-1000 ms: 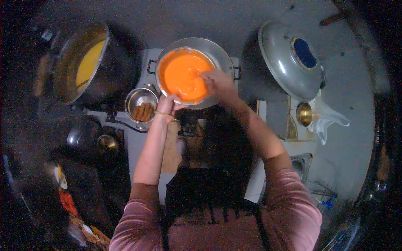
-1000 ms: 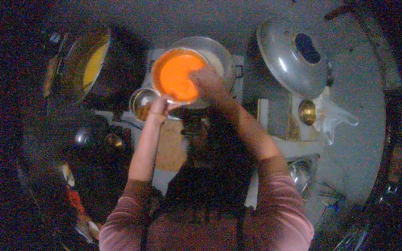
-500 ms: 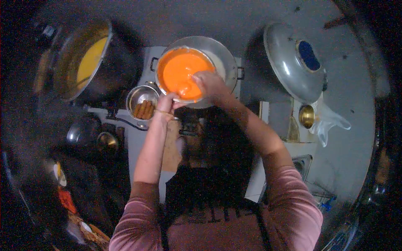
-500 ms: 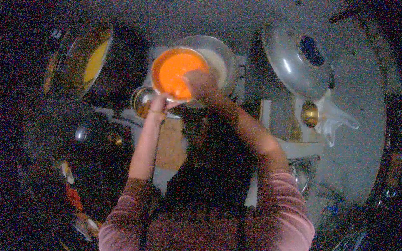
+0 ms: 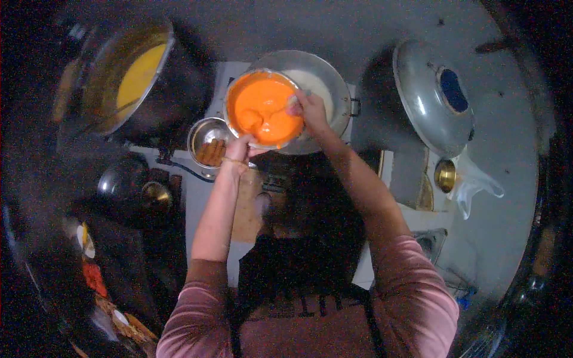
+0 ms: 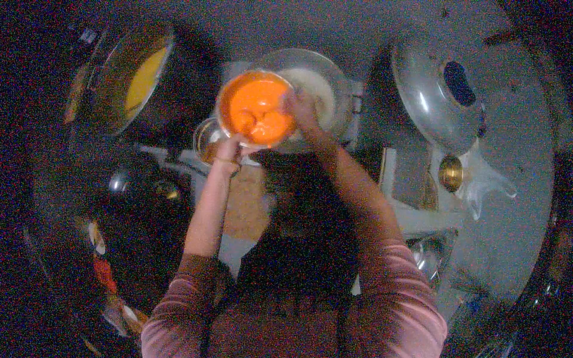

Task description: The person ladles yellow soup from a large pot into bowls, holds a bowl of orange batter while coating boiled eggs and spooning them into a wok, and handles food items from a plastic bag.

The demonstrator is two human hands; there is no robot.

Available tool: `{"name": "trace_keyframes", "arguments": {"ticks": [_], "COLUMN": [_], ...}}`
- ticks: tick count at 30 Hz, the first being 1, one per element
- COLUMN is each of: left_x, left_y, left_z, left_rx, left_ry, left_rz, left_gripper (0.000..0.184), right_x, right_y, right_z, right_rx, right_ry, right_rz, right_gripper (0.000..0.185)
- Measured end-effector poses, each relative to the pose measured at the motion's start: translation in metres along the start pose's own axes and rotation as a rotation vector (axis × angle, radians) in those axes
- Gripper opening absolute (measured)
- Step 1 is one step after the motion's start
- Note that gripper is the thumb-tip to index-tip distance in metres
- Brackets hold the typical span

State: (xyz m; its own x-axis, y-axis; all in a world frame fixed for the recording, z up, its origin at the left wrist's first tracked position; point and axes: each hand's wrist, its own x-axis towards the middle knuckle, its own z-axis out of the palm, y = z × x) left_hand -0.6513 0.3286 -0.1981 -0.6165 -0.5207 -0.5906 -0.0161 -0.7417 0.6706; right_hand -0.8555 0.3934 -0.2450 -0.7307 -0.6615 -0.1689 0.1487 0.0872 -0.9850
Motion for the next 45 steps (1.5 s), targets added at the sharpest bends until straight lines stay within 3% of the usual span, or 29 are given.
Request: {"name": "trace_keyframes", "arguments": {"ticks": [7, 10, 12, 15, 17, 22, 24, 26, 28, 30, 31, 34, 36, 39, 40, 42, 43, 45], "left_x": [0.011, 0.016, 0.025, 0.031, 0.028, 0.021, 0.013, 0.006, -0.003, -0.009, -0.008, -0.004, -0.013, -0.011, -0.008, -0.003, -0.001, -0.007], "left_y": [-0.002, -0.003, -0.008, -0.009, -0.011, -0.032, -0.042, -0.053, -0.055, -0.055, -0.058, -0.058, -0.052, -0.054, -0.051, -0.047, -0.046, -0.038], "left_z": [-0.01, -0.013, -0.024, -0.041, -0.049, -0.076, -0.077, -0.069, -0.079, -0.086, -0.089, -0.089, -0.071, -0.06, -0.058, -0.049, -0.044, -0.027], "left_rx": [-0.026, -0.044, -0.064, -0.153, -0.174, -0.236, -0.23, -0.219, -0.197, -0.194, -0.19, -0.139, -0.141, -0.135, -0.163, -0.144, -0.125, -0.159], "left_ry": [0.013, 0.051, 0.087, 0.08, 0.131, 0.235, 0.222, 0.204, 0.327, 0.307, 0.286, 0.275, 0.3, 0.285, 0.217, 0.214, 0.21, 0.143], "left_rz": [0.032, 0.082, 0.125, 0.085, 0.191, 0.123, 0.191, 0.256, 0.144, 0.175, 0.206, 0.184, 0.155, 0.234, 0.188, 0.148, 0.108, 0.103], "left_gripper": [0.046, 0.045, 0.044, 0.045, 0.047, 0.048, 0.048, 0.048, 0.047, 0.045, 0.044, 0.039, 0.037, 0.034, 0.044, 0.045, 0.045, 0.045], "right_x": [0.001, 0.0, -0.011, -0.004, 0.007, 0.037, 0.042, 0.035, 0.036, 0.039, 0.042, 0.04, 0.052, 0.02, 0.009, -0.014, -0.028, -0.052], "right_y": [-0.019, -0.039, -0.072, -0.083, -0.071, 0.021, 0.057, 0.079, 0.098, 0.114, 0.122, 0.106, 0.103, 0.043, 0.023, -0.012, -0.031, -0.063], "right_z": [0.003, 0.004, 0.007, -0.003, -0.014, -0.057, -0.076, -0.094, -0.092, -0.079, -0.079, -0.063, -0.056, -0.036, -0.037, -0.036, -0.033, -0.029], "right_rx": [0.041, -0.132, 0.243, 0.198, 0.167, 0.083, -0.906, -0.751, -0.594, -0.229, -0.229, -0.416, -0.84, -0.654, -0.654, -0.515, -0.515, -0.535], "right_ry": [-0.079, -0.04, -0.086, -0.008, 0.002, 0.126, 0.233, 0.296, 0.35, 0.365, 0.365, 0.368, 0.453, 0.385, 0.385, 0.307, 0.307, 0.08], "right_rz": [0.003, -0.096, -0.033, -0.04, -0.051, -0.151, -0.593, -0.466, -0.342, -0.088, -0.088, -0.194, -0.385, -0.271, -0.27, -0.587, -0.587, -0.725], "right_gripper": [0.031, 0.028, 0.028, 0.027, 0.027, 0.025, 0.024, 0.024, 0.024, 0.029, 0.029, 0.034, 0.036, 0.037, 0.037, 0.031, 0.031, 0.021]}}
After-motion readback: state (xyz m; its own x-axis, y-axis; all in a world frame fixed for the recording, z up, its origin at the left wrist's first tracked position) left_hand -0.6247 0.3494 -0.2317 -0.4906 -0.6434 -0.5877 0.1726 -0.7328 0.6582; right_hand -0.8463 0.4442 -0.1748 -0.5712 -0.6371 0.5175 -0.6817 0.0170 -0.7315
